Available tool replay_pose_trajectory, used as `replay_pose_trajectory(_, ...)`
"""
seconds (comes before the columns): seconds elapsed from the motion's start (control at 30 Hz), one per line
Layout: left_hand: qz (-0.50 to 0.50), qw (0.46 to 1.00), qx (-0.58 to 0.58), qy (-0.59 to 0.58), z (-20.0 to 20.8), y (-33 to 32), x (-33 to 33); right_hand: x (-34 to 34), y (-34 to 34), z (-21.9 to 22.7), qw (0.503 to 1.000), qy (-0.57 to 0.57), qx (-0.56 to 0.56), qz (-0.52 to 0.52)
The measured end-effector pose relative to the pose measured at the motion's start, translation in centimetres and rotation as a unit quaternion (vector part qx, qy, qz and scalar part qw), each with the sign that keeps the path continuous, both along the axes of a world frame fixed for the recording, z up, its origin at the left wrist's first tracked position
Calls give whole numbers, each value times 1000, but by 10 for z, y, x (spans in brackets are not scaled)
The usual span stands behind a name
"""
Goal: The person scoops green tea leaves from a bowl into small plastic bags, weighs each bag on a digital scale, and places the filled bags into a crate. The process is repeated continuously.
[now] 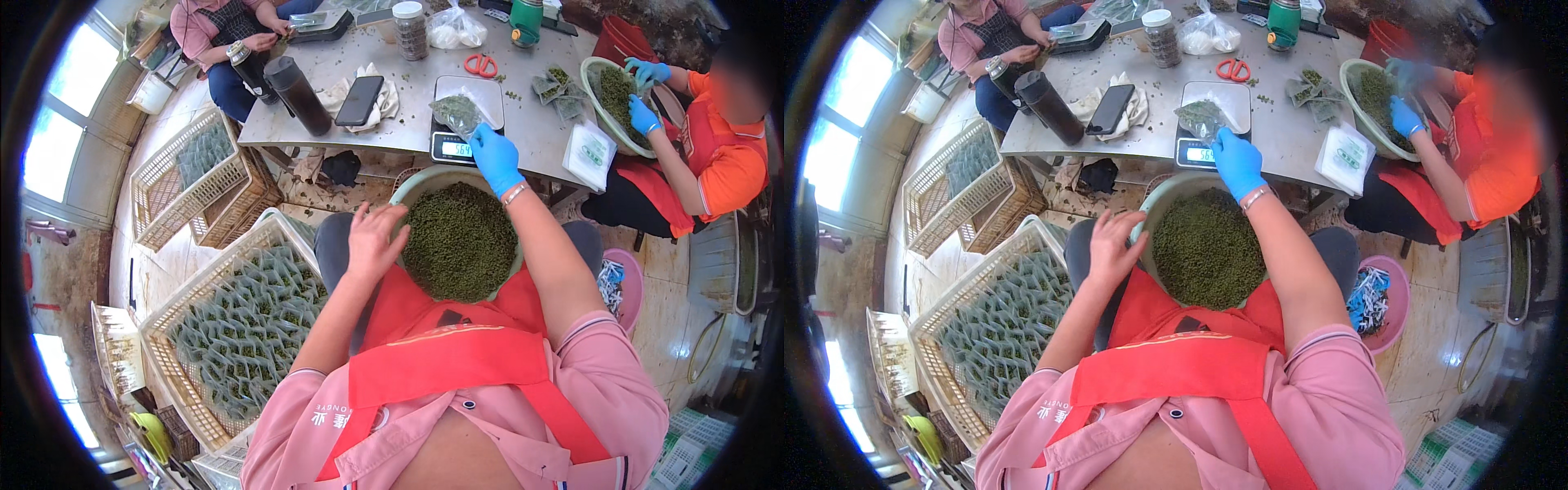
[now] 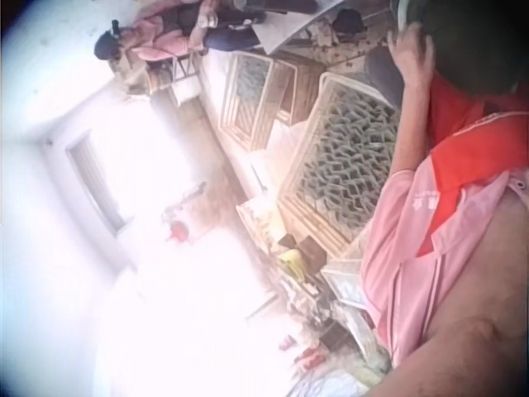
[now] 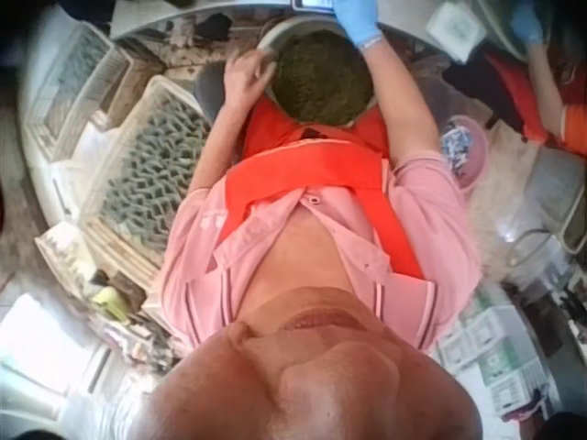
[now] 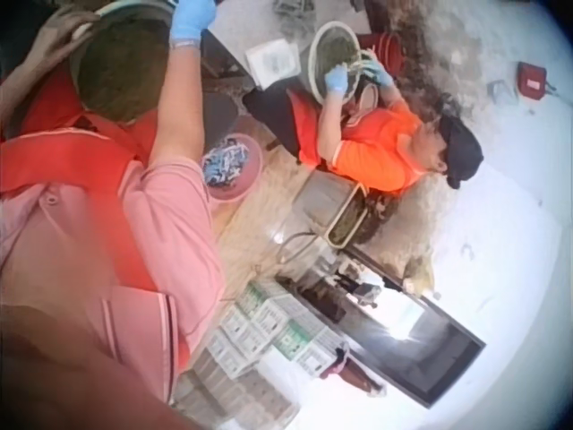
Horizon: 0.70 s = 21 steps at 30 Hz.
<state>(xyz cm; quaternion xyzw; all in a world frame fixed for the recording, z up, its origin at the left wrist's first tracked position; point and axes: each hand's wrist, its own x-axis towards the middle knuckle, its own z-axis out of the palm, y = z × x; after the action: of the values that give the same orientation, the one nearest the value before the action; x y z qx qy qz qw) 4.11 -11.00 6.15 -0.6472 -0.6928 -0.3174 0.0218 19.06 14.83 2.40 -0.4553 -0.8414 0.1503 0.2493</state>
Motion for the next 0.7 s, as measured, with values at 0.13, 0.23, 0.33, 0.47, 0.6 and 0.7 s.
replay_pose_trajectory(0.13, -17, 997, -28, -70, -16, 10, 18, 13, -18, 4, 994, 97, -42, -22)
replay_pose_trajectory(0.23, -40, 996, -16, -83, -16, 25, 23, -1, -3, 10, 999, -15, 8, -32)
replay_pose_trajectory(0.33, -49, 995, -19, -90, -10, 32, 28, -14, 5, 16, 995, -89, -30, -20)
replay_pose_trajectory(0.47, -41, 994, -28, -102, -6, 32, 27, 1, -5, 2, 994, 100, -24, -33)
replay_pose_trajectory(0.6, -32, 987, -39, -153, -22, 29, 26, 26, -34, -6, 863, 419, -280, -39)
replay_pose_trajectory(0.7, -39, 969, -77, -234, -29, 38, 35, 40, -55, -9, 829, 466, -308, 23)
